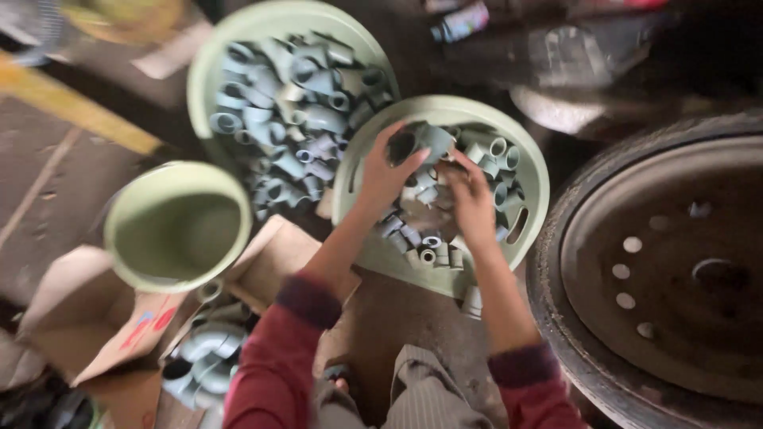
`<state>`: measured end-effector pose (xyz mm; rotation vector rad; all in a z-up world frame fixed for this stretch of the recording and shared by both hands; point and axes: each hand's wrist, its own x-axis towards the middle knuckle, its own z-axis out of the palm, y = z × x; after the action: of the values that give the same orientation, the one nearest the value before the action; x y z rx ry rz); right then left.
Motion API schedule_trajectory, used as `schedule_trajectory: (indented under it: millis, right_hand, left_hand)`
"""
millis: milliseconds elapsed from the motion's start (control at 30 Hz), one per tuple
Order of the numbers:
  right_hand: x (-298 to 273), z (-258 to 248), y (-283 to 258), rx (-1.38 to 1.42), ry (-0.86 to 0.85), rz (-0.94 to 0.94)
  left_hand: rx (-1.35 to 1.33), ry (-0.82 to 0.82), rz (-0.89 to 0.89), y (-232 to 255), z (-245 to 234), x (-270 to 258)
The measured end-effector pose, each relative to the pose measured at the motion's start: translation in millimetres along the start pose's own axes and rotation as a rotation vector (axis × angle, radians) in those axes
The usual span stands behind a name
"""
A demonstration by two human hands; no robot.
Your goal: The person sits on the floor and wipes small gray plastic pipe fittings with a cloth. They pick up each fitting from a cardboard box, wipe it thoroughly, and place it back into the box. The process is repeated for several fittings.
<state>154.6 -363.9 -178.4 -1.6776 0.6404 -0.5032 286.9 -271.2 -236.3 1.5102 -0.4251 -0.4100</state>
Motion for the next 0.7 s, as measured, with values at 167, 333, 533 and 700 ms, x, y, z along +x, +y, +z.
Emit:
schedule_trajectory:
  millis: [167,333,533,700]
  right_hand:
    - [-26.6,-60.8,36.4,0.459,0.176,0.284]
    - [-114.9,-66.6,-54.7,1.073,-0.094,0.239]
    - [-231.5,-26.0,-144.5,0.343,-0.063,-0.707]
    - [-315.3,18.3,-161.0,0.072,-0.055,-1.350]
  left_hand:
    - [-0.581,0.053,-0.033,69.3,-55.9,-128.5]
    - [-0.994,-0.115,-0.025,174.7,-62.9,-285.4]
    - [-0.857,-0.003,0.272,194.4,-81.6,-354.6]
    - [-0.409,0.610,0.527,247.4,-60.5,-395.8]
